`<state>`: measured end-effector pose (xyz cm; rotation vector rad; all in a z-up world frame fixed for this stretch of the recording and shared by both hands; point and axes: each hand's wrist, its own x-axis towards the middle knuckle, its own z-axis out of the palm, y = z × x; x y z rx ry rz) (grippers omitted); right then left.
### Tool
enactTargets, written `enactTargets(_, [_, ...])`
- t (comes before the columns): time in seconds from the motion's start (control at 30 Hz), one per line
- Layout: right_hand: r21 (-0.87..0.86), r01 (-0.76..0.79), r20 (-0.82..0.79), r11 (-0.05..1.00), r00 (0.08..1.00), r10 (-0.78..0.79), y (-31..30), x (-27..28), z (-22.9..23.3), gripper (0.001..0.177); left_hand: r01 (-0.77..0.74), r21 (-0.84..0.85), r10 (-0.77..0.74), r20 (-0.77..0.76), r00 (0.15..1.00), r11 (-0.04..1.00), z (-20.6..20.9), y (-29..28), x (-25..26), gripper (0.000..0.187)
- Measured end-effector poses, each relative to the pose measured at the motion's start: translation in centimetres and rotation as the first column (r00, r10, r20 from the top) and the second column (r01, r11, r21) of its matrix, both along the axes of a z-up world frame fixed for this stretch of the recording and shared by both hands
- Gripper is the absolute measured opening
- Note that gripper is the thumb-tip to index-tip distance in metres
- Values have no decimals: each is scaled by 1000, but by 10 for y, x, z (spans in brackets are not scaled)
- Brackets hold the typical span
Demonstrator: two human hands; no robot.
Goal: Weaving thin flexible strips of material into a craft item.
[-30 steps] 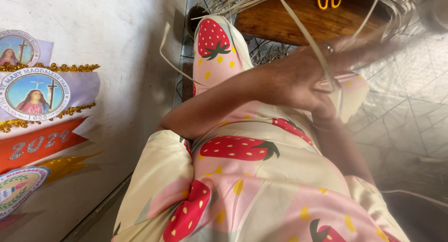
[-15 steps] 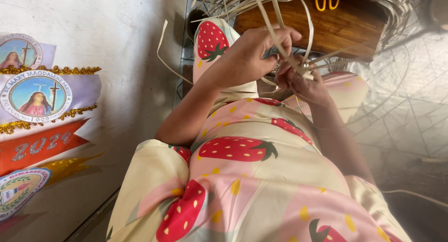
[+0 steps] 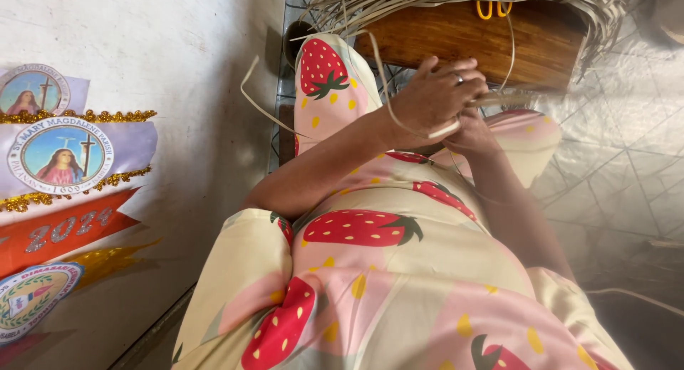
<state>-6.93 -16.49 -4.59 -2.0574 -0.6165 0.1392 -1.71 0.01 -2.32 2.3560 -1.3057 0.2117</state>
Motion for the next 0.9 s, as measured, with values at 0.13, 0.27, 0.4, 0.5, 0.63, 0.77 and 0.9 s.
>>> enactTargets(0.13, [-240, -23, -223, 970, 974, -32, -2, 1, 4, 49, 15, -116, -59, -388, 920, 993, -15, -16, 11, 23])
enactTargets(0.27, [-444, -111, -426, 889, 899, -101, 3, 4, 10, 66, -244, -570, -344, -727, 594, 784, 33, 1, 22, 17])
enactTargets(0.4, [-618, -124, -94, 776, 992, 84, 13, -9, 93, 50, -306, -625, -338, -698, 632, 718, 3, 11, 52, 13])
enactTargets(0.5, [-681, 22, -9, 732, 999, -39, 15, -20, 128, 53, -380, -289, 117, -642, 757, 879, 3, 14, 52, 26])
enactTargets(0.63, [-251, 244, 106, 937, 969, -224, 15, -20, 107, 56, -235, -5, 172, -663, 728, 972, 26, 15, 33, 24])
enactTargets(0.77, [-122, 418, -175, 900, 884, -434, -28, 9, 81, 71, -199, 13, 179, -505, 844, 980, 16, 19, 18, 18])
enactTargets(0.9, [824, 492, -538, 281, 835, 116, -135, 19, 21, 37, -219, 5, 197, -451, 870, 976, 8, 28, 23, 16])
